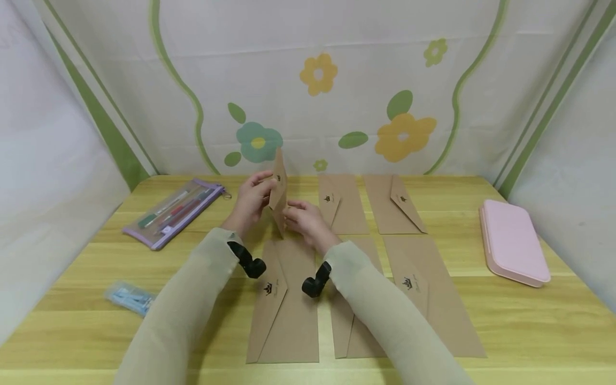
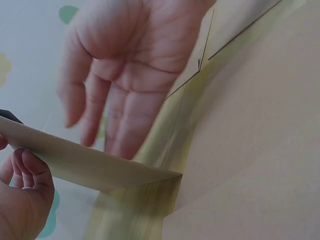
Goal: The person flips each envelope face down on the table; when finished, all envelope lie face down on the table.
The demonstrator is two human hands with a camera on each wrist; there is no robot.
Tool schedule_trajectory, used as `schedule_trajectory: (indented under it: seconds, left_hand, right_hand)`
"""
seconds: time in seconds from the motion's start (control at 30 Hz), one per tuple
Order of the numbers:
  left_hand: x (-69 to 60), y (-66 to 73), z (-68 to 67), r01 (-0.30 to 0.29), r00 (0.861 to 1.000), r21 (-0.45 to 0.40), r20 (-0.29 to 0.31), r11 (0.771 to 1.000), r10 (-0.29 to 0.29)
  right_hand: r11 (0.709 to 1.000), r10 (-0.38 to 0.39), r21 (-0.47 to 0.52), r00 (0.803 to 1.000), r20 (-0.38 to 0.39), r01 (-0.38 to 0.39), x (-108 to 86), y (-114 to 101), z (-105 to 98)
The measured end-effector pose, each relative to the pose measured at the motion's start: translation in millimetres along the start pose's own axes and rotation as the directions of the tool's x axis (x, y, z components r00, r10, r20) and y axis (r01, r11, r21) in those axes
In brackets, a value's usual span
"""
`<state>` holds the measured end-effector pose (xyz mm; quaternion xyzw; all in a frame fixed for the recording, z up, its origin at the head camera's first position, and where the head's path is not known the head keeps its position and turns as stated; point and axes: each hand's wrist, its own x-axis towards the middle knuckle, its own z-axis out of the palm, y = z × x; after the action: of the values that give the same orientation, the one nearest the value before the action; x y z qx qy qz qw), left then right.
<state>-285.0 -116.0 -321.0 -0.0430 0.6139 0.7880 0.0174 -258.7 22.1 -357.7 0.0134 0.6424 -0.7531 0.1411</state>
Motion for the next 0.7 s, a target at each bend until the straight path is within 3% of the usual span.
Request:
schedule_trajectory:
  seconds: [0.13,0.23,0.37,0.57,0.7]
  left_hand:
    - [0.0,-0.5,2.1,-0.001,1.0,-0.003,0.004,1.0,0.001]
    - [-0.1,-0.8,3.7,0.001,1.0,-0.007,0.003,1.0,-0.001]
    - [-0.5,-1.5,5.7,-0.009,1.0,-0.004,0.002,1.0,0.009]
    - [-0.7,-4.1,8.9,-0.003,1.0,0.031,0.009,1.0,0.003]
    - [-1.0,-6.8,11.7,0.014,1.0,0.033,0.006,0.999,-0.014]
  right_hand:
    - [0.994,-0.081,-0.084,0.993,-0.085,0.074,-6.3,-7,1]
    - [0.982,-0.155,-0.128,0.982,-0.103,0.142,-10.4,-14,3]
    - [0.974,-0.204,-0.116,0.977,-0.068,0.195,-15.4,-23,6]
    - [0.972,-0.215,-0.096,0.976,0.016,0.215,-18.5,-30,11]
    - [0.962,-0.225,-0.147,0.973,0.044,0.229,-18.5,-29,11]
